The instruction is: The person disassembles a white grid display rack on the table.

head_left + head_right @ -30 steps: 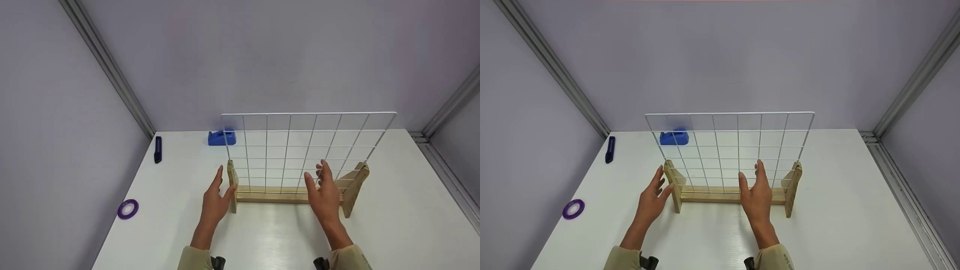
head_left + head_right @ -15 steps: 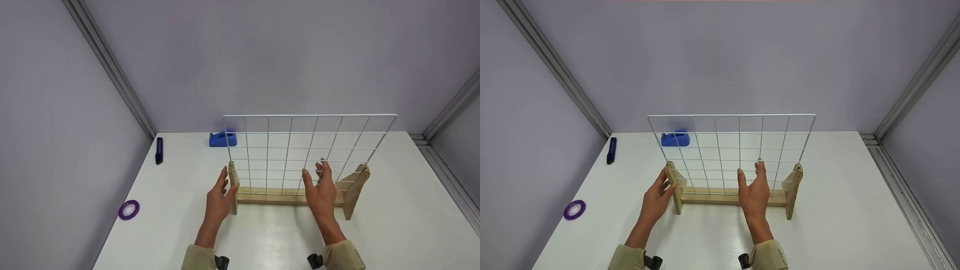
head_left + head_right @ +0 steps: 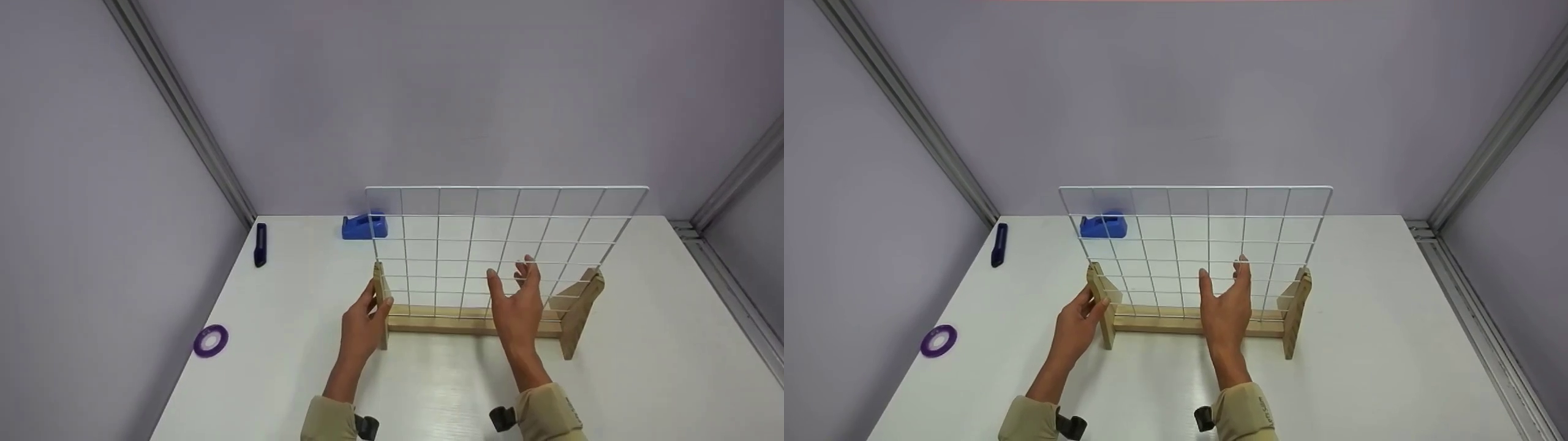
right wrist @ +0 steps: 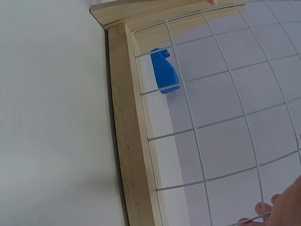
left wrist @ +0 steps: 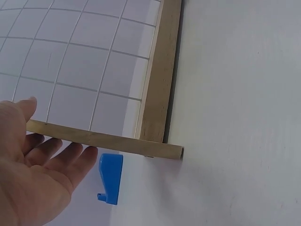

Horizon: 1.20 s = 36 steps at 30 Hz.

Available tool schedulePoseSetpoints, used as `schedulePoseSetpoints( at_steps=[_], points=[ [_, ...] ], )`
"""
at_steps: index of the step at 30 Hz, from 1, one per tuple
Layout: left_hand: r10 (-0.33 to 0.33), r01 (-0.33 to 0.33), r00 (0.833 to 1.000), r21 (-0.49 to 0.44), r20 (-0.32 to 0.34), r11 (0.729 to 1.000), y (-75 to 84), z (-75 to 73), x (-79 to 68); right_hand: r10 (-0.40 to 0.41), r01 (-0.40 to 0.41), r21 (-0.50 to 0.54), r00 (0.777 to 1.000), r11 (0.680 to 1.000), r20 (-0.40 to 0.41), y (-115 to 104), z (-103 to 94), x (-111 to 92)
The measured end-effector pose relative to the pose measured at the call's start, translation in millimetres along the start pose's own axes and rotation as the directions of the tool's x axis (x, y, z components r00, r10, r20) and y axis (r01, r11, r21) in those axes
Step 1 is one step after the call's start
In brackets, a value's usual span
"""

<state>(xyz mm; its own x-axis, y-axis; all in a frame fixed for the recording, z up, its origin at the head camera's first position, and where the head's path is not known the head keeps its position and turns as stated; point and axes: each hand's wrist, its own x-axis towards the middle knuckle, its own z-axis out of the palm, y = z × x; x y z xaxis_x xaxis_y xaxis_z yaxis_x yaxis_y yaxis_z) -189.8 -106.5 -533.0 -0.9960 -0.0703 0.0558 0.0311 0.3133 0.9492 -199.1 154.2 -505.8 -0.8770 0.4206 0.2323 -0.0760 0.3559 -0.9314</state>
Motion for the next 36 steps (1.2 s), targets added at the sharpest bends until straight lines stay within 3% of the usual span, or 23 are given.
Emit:
schedulePoseSetpoints(
  at_steps=[16, 36],
  points=[
    [-0.003, 0.004, 1.000, 0.010, -0.017, 1.000, -7.0, 3.0, 1.2, 0.054, -0.048, 0.066, 0.995, 0.997, -0.088, -6, 8.9, 3],
    [-0.021, 0.022, 0.999, 0.026, -0.027, 0.999, -6.5, 2.9, 0.1, 0.115, -0.108, 0.113, 0.992, 0.988, -0.058, -18, 4.8, 3]
  ],
)
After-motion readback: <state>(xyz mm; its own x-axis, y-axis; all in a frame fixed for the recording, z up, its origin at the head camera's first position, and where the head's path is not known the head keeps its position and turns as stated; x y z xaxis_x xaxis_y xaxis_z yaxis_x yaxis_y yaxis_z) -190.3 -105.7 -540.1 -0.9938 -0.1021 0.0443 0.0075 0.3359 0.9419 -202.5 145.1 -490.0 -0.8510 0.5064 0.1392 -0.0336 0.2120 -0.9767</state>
